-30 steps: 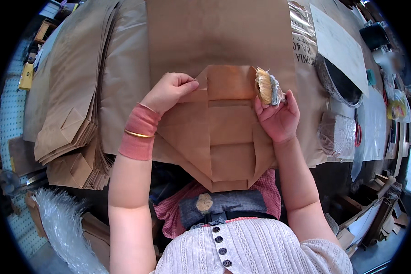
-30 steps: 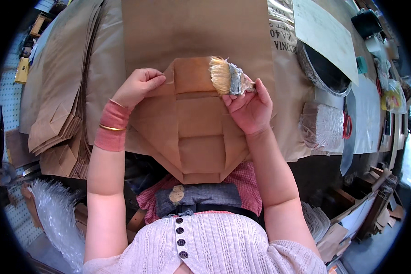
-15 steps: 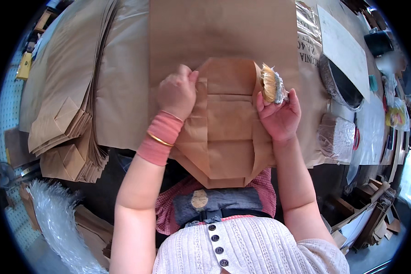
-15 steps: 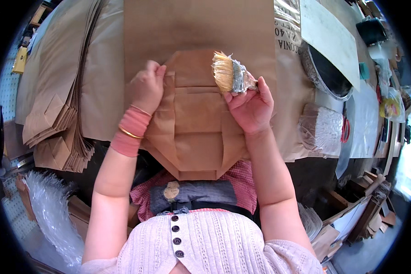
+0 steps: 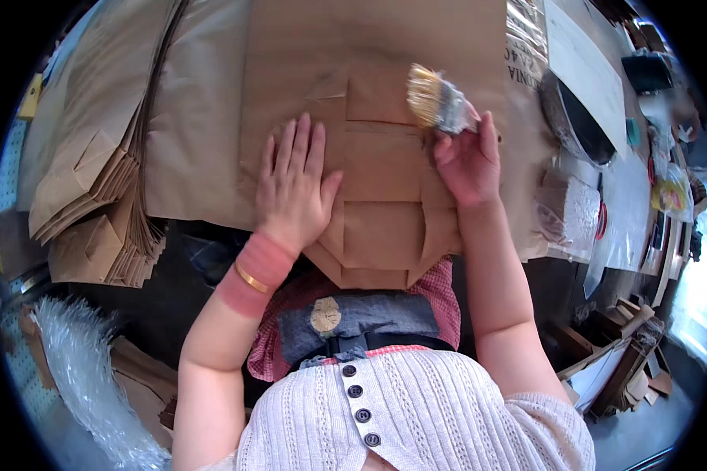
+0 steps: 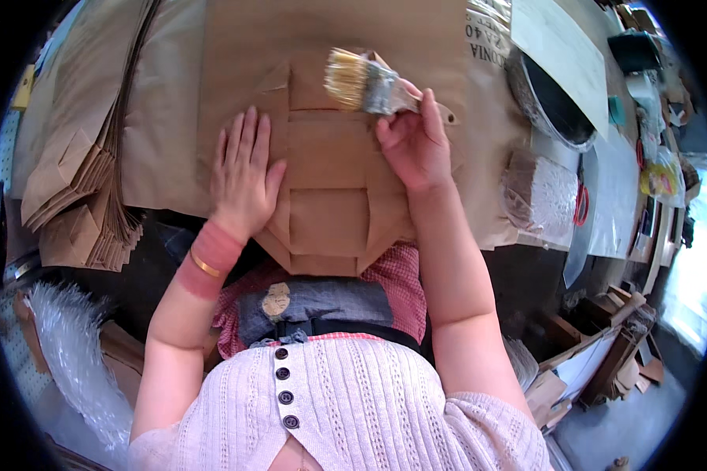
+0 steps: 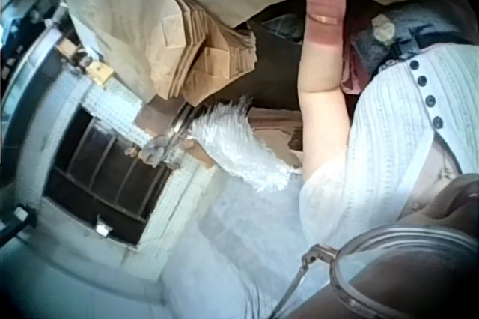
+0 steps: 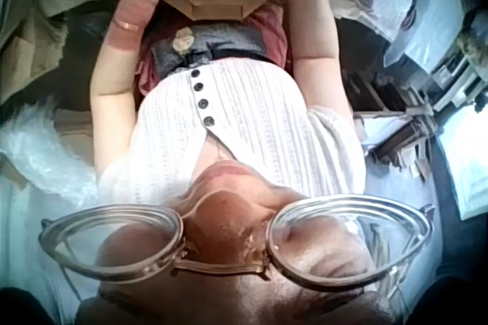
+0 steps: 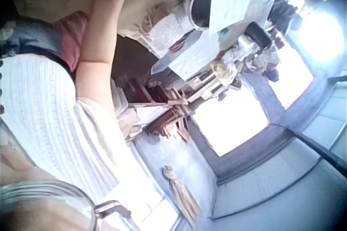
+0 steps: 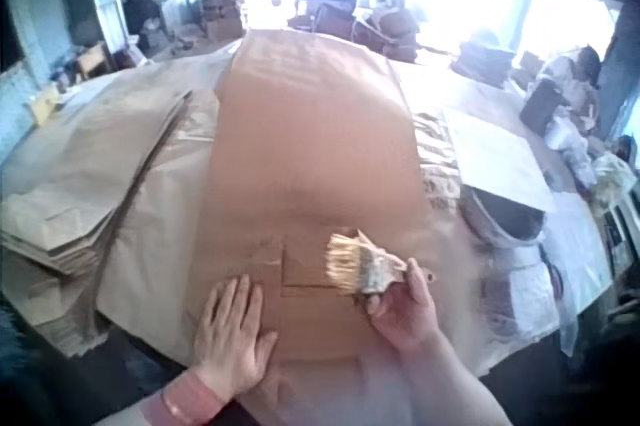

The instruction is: The person sews the top flap of a brown paper bag using a needle and thread. They repeatedly pull the thread through the folded paper to secure the closure, then use a brush to apply a substance to the flap. The person continues this sewing and brushing process on multiple bags.

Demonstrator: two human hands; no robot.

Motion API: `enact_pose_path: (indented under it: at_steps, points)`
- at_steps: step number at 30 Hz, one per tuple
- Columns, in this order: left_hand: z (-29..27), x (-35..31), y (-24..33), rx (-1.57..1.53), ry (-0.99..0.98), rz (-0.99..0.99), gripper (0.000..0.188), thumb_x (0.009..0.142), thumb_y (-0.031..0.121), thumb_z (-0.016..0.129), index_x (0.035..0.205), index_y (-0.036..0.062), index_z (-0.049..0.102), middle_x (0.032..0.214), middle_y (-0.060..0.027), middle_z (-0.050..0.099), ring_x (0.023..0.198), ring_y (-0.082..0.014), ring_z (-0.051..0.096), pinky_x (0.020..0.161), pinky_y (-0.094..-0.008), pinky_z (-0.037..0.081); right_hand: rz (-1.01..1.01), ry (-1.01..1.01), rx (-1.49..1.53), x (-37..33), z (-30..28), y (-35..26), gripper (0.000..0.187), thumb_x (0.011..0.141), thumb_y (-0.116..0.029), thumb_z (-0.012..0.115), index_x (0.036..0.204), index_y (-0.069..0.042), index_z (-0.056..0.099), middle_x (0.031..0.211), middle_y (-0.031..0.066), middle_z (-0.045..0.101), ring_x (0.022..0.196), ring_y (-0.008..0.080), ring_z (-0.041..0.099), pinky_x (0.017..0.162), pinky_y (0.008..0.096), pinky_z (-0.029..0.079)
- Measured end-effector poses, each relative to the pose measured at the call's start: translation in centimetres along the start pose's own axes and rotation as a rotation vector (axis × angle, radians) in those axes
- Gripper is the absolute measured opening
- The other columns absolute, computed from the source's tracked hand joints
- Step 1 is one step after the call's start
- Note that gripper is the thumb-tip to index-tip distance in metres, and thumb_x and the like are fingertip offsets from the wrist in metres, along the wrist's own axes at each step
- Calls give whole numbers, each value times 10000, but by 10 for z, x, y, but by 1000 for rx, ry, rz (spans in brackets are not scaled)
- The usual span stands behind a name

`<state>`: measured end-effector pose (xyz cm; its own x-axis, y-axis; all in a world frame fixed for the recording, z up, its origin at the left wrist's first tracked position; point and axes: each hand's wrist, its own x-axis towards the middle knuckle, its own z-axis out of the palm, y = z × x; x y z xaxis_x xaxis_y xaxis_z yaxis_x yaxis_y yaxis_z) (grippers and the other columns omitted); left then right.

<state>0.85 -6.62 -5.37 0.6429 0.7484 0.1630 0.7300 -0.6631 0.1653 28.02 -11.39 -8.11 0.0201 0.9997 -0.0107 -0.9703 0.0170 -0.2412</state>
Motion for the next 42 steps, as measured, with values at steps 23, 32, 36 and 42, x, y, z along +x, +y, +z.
enact_pose_path:
  at_steps: [23,32,36,42]
  points:
    - [-3,14,-27,120,-79,260,713,938,423,523,1514,58,314,1577,-199,266,1459,-360,242,1209,-475,151,-108,-828,-2216,-146,83,20,418,729,-174,653,1093,29,636,1016,113,604,810,237,629,674,341,547]
    - [-14,14,-48,25,-104,418,816,871,678,501,1514,197,360,1569,-188,284,1467,-330,233,1210,-480,161,-434,447,-1106,-123,116,0,169,939,-124,600,971,27,670,867,124,689,664,145,639,576,252,519]
    - [-6,22,-46,101,-96,385,842,854,698,498,1534,236,318,1595,-171,230,1479,-324,205,1214,-479,158,-432,421,-1161,-113,113,-17,150,933,-94,619,1001,28,673,899,126,698,681,166,640,613,280,520]
    - [5,39,-52,111,-51,374,756,899,563,520,1532,199,323,1588,-180,238,1466,-338,228,1210,-477,178,-451,-375,-2361,-99,140,-14,220,799,-88,712,1005,-13,690,964,124,672,830,281,677,727,346,554]
